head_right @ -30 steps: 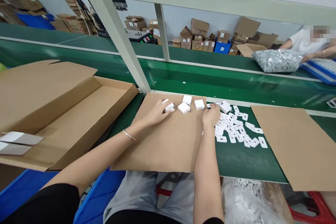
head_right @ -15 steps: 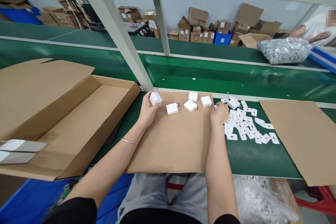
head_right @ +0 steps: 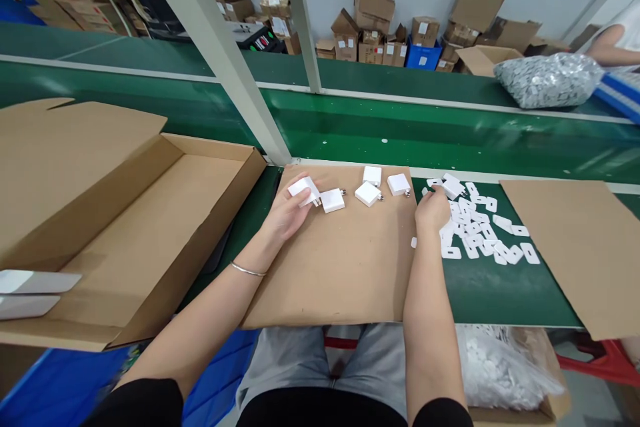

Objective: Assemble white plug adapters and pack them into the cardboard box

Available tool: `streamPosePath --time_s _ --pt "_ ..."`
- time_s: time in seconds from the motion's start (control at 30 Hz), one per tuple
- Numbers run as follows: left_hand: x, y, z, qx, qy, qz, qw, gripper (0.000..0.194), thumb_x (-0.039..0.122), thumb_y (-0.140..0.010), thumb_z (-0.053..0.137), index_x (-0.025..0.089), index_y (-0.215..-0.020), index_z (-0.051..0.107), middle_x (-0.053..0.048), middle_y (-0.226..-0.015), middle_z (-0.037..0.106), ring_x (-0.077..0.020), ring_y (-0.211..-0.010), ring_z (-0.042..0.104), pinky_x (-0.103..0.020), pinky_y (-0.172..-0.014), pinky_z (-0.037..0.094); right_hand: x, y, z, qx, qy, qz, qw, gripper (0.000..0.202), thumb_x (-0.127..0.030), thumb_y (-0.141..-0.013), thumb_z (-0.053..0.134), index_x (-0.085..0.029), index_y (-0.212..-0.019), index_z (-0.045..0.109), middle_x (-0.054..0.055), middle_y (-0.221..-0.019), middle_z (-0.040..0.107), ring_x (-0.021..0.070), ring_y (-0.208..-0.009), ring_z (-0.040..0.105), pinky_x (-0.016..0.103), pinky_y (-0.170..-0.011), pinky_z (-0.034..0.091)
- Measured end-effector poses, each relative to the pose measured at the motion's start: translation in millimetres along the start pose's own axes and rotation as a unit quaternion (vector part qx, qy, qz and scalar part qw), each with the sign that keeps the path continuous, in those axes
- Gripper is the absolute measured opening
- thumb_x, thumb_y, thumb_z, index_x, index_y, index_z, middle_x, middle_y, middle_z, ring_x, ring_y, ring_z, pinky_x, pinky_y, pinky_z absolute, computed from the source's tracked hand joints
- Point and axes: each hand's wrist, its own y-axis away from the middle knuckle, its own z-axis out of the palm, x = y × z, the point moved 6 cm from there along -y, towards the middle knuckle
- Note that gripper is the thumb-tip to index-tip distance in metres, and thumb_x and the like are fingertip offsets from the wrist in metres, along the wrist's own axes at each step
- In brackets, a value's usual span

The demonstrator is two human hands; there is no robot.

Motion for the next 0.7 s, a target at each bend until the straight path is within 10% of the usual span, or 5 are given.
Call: streamPosePath --time_s 0.2,0.4,0.7 --pt "23 18 20.4 -0.023 -0.154 0.112 0.981 0.052 0.037 -0.073 0.088 0.020 -0.116 0.064 -0.012 -0.114 0.078 -0.0251 -0.108 0.073 -0.039 -0.093 0.057 -18 10 -10 0.052 -0.116 -0.083 0.988 0.043 -0.015 -0.095 0.028 -0.016 -0.131 0.052 0.014 -0.120 0.065 0.0236 -0.111 0.062 0.034 -0.093 0.045" --pt "41 38 44.3 -0.113 -0.327 0.230 0.910 0.022 0.033 -0.090 0.070 0.024 -0.110 0.068 -0.010 -0.122 0.074 -0.0275 -0.120 0.068 -0.045 -0.105 0.052 -54 45 4 -0.036 -0.230 -0.170 0.958 0.037 -0.019 -0.094 0.032 -0.017 -0.129 0.042 0.015 -0.128 0.057 0.0204 -0.115 0.059 0.032 -0.097 0.046" --pt "41 42 47.3 -0.109 -0.374 0.210 0.897 0.019 0.033 -0.090 0.067 0.024 -0.106 0.068 -0.008 -0.112 0.073 -0.0255 -0.105 0.068 -0.040 -0.096 0.053 -95 108 12 -0.148 -0.361 -0.315 0.865 0.032 -0.035 -0.100 0.051 -0.023 -0.128 0.056 0.012 -0.127 0.062 0.0237 -0.110 0.063 0.038 -0.090 0.054"
